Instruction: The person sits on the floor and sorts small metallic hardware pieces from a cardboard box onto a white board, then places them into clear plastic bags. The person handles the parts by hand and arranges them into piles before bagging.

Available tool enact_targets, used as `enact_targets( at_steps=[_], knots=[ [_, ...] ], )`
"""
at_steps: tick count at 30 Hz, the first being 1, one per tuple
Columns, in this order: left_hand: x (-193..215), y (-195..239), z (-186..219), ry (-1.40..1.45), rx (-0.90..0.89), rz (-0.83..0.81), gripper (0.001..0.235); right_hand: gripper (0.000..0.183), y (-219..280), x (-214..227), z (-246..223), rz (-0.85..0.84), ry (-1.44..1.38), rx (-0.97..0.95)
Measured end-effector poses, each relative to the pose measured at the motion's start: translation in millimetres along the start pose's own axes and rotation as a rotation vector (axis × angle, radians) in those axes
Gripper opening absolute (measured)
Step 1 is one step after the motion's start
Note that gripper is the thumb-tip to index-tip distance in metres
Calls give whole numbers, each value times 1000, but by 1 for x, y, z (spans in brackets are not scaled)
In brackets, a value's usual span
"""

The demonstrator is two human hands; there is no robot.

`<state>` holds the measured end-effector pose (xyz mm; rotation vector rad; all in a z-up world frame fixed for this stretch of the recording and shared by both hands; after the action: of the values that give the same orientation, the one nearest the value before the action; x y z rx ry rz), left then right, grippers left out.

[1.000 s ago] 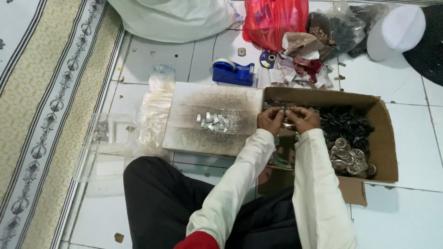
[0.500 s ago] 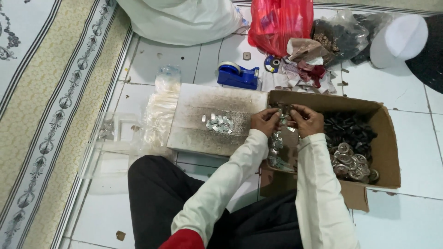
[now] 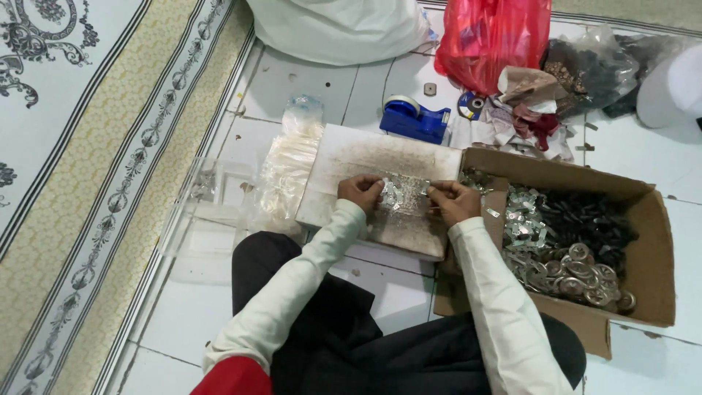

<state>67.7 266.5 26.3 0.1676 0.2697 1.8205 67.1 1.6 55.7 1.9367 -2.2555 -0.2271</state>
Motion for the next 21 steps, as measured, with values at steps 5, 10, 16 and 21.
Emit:
enact_targets(
  at_steps=[5,10,16,21],
  knots=[
    [28,-13,4,-238,-1,96,30,28,13,-41,4,-31,-4,-79],
    [17,-23,8,-460,-226,265,22,21,-3,15,-20,38,141,55],
    [-159,52,15,-661,-758,-217,72,24,-54,140,-5,201,727,226],
    [-276,37,-73,-943,-190,-381,30,20,-90,195,79,271,1111,-56]
  ],
)
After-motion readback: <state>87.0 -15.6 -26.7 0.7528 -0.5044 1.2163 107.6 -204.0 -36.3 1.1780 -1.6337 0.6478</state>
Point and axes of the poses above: each hand's wrist, its own y-axis away from the middle knuckle, its own x-axis out of the back of the hand, z = x × y, the point moved 10 cm from there along -y, towards the middle knuckle, and after that the axes turned 2 degrees about x, right-handed, at the moved point
